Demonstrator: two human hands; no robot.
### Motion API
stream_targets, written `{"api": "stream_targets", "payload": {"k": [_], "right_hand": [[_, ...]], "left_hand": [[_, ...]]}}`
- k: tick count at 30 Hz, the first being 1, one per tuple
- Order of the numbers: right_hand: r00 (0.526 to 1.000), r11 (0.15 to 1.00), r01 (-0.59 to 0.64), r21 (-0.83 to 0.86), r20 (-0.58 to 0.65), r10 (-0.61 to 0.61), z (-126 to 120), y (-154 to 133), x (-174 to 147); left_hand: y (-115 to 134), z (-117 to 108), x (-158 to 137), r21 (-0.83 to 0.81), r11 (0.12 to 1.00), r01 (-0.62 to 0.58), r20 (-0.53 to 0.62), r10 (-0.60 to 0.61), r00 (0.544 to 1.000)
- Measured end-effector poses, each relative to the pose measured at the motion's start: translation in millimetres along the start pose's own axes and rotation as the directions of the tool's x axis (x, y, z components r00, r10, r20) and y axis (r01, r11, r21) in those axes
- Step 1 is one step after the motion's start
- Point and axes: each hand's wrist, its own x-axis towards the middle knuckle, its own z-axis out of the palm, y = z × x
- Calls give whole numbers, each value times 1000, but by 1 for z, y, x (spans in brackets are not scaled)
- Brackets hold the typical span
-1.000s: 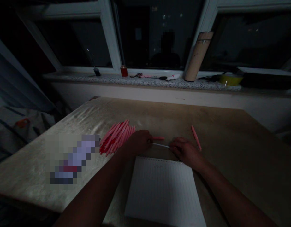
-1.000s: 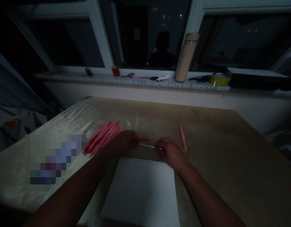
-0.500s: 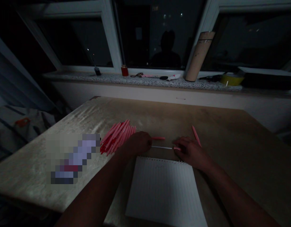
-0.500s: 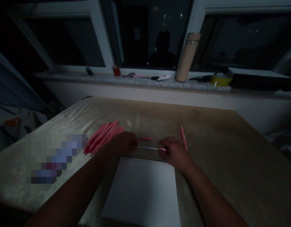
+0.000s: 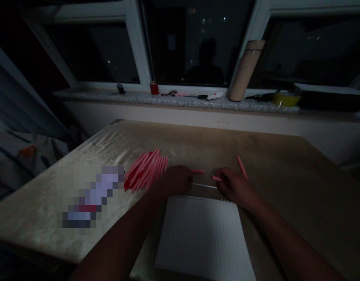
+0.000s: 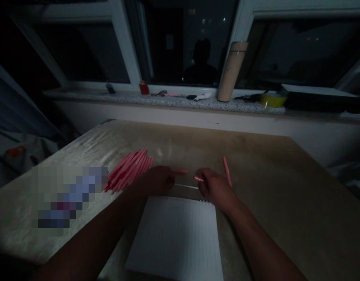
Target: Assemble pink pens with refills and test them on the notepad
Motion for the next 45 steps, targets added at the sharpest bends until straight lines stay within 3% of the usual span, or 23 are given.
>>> {"api": "stream_targets", "payload": {"k": [8,21,45], "right_hand": [[995,995,97,-10,2,-97,-4,-3,0],[987,986,154,-60,-45,-157,-1,2,2],[981,994,104,42,-171,-96,-10,21,0]], "left_hand": [[0,1,2,-24,999,27,-49,-28,998],[0,2,4,-33,996,77,-54,-79,995],[4,1,5,-33,997,66,-88,-68,994]]}}
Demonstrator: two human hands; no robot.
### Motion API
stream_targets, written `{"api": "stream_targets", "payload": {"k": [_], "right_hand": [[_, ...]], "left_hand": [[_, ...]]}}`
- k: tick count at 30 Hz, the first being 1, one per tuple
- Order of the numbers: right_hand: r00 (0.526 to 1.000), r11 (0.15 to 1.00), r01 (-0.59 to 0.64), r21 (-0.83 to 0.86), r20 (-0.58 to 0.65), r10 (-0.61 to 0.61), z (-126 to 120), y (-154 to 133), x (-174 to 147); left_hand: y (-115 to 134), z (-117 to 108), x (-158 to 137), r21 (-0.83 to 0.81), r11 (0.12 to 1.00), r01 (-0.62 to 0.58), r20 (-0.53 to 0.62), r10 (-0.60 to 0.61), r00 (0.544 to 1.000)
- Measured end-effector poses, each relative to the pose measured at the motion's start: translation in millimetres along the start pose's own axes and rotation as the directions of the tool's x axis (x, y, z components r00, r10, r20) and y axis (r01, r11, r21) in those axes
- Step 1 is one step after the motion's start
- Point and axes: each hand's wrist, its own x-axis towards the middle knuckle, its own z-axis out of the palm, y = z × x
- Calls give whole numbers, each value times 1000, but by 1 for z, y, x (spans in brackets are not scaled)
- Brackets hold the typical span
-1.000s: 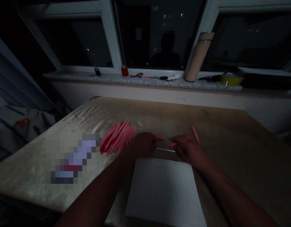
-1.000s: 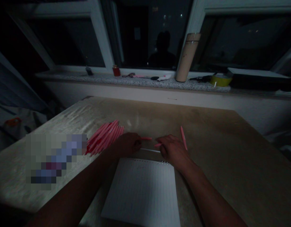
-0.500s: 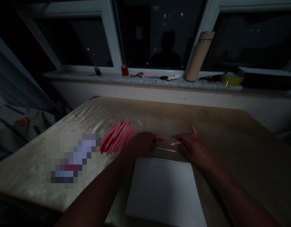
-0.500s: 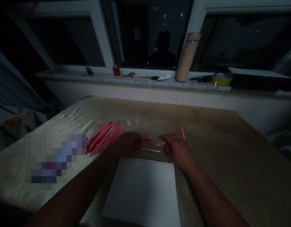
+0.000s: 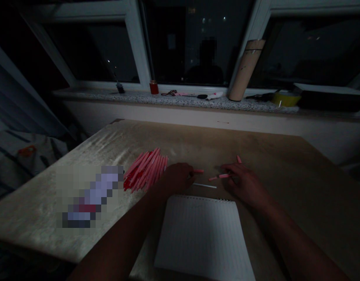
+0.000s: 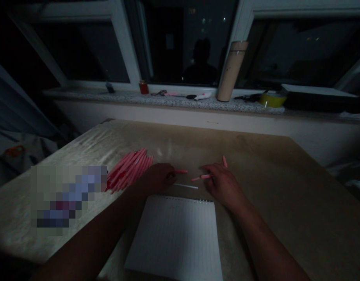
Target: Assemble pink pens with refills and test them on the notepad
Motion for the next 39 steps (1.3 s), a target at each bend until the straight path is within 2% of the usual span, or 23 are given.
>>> {"api": "stream_targets", "payload": {"k": [3,10,18,23,25,34,39], "right_hand": [[1000,1000,14,24,-2,-14,2,-4,0],[999,999,37,33,4,-37,5,-12,0],[1000,1000,-20,17,-16,20,12,-4,2],[987,992,-98,79,136,87,17,-12,4],[981,990,-118,78,161,104,19,-14,5],[986,990,-121,67,121,113,18,-12,2],[989,985,-125,122,94,114,18,-12,1]], "left_hand": [[7,0,-1,-38,999,-11,-28,9,1000],[23,13,-1,-91,987,-131,-124,120,985],[33,21,22,56,992,-115,-5,115,993],[33,25,26,91,988,-125,12,124,992],[33,26,26,100,986,-131,11,131,991],[21,19,15,62,992,-111,-27,113,993],[12,13,7,7,995,-96,-67,96,993]]}}
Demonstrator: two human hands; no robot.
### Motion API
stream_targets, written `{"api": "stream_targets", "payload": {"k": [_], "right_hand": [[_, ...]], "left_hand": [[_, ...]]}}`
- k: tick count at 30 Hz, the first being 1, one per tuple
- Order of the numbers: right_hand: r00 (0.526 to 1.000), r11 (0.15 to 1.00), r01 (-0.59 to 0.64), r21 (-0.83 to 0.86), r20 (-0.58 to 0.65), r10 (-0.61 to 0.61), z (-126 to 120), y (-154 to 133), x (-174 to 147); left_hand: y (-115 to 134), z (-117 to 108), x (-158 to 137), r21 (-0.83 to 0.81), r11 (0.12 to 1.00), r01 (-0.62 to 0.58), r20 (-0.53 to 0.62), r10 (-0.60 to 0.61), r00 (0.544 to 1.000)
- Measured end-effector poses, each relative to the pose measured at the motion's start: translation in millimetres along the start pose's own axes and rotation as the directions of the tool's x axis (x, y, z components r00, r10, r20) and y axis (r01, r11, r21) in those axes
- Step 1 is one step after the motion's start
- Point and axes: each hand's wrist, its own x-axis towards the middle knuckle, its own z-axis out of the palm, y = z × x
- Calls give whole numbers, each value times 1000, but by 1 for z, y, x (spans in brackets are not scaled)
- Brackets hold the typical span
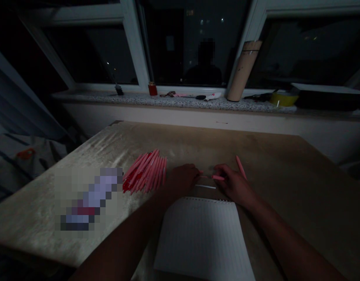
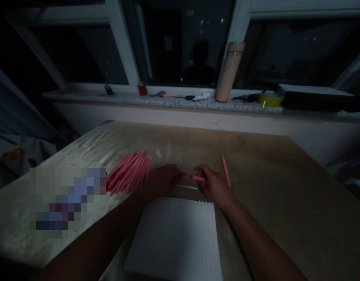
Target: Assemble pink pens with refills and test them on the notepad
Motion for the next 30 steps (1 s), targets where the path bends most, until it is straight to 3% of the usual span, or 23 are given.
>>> {"api": "stream_targets", "payload": {"k": [30], "right_hand": [[1000,989,-7,149,-26,11,0,-12,0]], "left_hand": [[1,2,-1,-18,999,-42,-36,42,998]]}}
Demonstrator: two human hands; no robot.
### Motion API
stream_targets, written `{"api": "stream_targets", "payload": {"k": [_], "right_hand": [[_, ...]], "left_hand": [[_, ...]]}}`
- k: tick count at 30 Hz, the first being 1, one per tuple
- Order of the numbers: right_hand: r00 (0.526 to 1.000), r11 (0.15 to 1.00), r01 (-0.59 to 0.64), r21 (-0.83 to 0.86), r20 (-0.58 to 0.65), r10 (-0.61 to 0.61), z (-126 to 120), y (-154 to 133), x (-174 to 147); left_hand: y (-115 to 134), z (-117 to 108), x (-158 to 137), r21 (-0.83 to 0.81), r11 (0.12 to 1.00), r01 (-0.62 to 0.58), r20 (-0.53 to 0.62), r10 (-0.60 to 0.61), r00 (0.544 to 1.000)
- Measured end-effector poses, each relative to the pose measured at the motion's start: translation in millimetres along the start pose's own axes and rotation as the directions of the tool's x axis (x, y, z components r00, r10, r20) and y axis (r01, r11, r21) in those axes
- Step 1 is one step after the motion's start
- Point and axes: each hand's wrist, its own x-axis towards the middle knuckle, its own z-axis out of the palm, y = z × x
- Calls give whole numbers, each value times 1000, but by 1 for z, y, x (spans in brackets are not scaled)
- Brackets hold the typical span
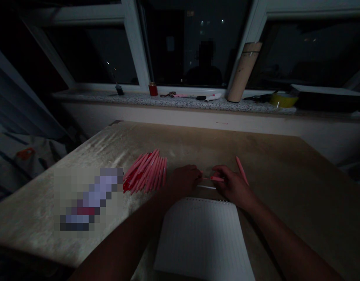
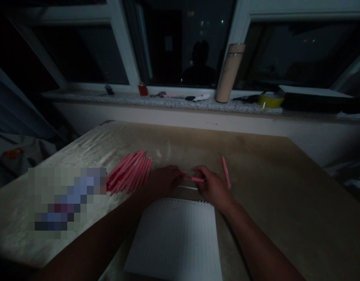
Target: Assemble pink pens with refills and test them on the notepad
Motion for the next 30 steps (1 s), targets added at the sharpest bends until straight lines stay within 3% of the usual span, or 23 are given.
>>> {"api": "stream_targets", "payload": {"k": [15,30], "right_hand": [[1000,1000,11,-26,2,-11,-1,3,-1],[1000,998,-1,66,4,1,-1,-4,0]], "left_hand": [[1,-2,0,-11,1000,-17,-20,17,1000],[6,-5,-1,-78,997,-6,-2,6,1000]]}}
